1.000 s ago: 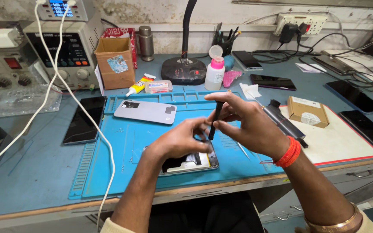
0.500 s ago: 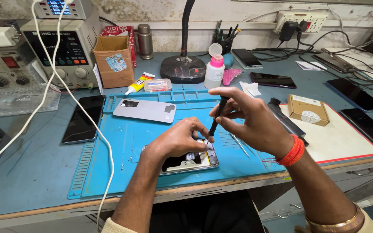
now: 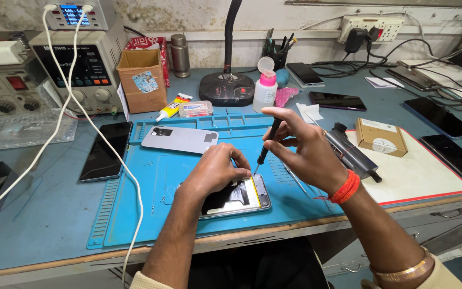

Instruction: The person repairs a smartphone at a workbench. They lift the display from the phone frame, use a screwdriver to work on internal screws, manipulate internal components with a pry tool and tweezers, then press the display back onto the frame and press along the edges to seat it.

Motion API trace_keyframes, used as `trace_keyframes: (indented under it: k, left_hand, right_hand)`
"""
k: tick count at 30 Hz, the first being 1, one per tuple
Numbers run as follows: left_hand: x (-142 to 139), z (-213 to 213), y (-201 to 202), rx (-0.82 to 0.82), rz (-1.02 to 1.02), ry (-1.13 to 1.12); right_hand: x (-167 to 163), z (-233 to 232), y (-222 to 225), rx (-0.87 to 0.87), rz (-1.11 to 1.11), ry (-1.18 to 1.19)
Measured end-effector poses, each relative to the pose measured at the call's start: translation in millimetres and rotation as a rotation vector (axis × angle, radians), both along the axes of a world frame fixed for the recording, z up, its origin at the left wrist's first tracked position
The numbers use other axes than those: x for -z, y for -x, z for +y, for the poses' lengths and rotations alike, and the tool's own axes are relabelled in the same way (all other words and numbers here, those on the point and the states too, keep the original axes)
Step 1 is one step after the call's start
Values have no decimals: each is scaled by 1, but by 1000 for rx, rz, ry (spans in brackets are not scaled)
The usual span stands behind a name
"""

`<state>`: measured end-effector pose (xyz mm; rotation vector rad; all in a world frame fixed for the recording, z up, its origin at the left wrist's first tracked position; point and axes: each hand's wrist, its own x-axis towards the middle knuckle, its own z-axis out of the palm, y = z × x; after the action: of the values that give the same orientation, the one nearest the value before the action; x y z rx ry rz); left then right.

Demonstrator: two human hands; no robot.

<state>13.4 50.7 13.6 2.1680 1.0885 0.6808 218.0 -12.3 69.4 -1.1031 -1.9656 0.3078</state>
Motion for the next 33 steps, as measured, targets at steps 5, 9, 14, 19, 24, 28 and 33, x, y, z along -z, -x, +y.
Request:
trace_keyframes:
  k: [5, 9, 14, 19, 24, 28, 33]
  left_hand:
    - [6, 3, -3, 28, 4, 17]
    - [9, 4, -4, 55, -20, 13]
    - [9, 4, -5, 49, -29, 66]
    - [8, 2, -6, 43, -29, 81]
    - [8, 2, -6, 39, -33, 82]
    - [8, 2, -6, 46, -31, 79]
    - [9, 3, -6, 65, -33, 64]
  right_hand:
    - [2, 2, -2, -27, 18, -5]
    - [3, 4, -1, -8, -3, -28]
    - [2, 8, 1, 36, -40, -73]
    - [1, 10, 3, 27, -80, -108]
    - [-2, 9, 3, -14, -77, -79]
    - [-5, 9, 4, -77, -60, -30]
    - [-2, 10, 13, 29, -10, 2]
